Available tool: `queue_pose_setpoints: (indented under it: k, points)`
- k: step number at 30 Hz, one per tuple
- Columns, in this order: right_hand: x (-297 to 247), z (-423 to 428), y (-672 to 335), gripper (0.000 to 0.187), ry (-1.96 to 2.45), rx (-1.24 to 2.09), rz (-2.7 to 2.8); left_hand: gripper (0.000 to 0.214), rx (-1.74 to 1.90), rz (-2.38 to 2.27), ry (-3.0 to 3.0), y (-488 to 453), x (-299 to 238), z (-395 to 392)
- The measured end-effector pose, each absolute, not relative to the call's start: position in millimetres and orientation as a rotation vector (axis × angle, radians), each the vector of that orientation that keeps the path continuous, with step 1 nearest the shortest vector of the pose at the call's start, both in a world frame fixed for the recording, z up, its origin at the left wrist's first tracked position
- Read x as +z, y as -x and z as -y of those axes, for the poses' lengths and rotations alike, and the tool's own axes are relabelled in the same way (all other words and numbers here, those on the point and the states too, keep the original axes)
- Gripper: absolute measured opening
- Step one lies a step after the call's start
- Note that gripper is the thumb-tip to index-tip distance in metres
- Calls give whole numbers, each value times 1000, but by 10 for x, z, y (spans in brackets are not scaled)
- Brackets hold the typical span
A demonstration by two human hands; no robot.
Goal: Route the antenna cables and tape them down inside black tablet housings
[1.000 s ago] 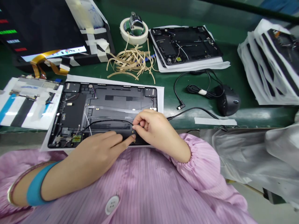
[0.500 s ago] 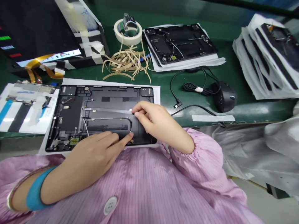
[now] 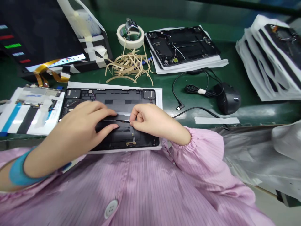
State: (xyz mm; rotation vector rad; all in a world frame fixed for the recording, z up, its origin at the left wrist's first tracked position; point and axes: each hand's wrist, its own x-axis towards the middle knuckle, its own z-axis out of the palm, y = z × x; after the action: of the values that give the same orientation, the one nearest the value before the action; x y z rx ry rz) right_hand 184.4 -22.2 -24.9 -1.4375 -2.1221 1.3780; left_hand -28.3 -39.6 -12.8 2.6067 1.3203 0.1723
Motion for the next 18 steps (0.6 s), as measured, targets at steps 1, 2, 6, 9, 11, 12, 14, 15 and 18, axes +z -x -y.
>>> queue_pose_setpoints:
  k: [1,2,6,9,11,12,14,15,18]
  points:
    - [-256,240,-1844,4,1432,1357,2122,22,163,-1276,-2570,282,-135,318]
    - [-263,257,-1845,5,1430,1338,2122,19,157,-1226,-2530,272,-143,252]
    - [-290,308,-1846,5,1427,1283,2125,11,70,-1098,-2399,198,-136,110]
    - [-295,386,-1859,4,1441,1218,2092,10,8,-1074,-2291,175,-84,64]
    - [-290,494,-1882,10,1489,1059,2064,8,-16,-1100,-2192,185,-59,33]
    - [-289,565,-1898,14,1507,943,2073,9,-18,-1117,-2145,193,-55,17]
    - [-303,724,-1936,18,1478,708,2158,12,11,-1137,-2072,210,-64,-10]
    - [-320,802,-1955,19,1431,610,2230,15,27,-1137,-2041,217,-76,-20]
    - [-401,975,-1994,24,1281,399,2411,18,51,-1128,-1959,224,-120,-36]
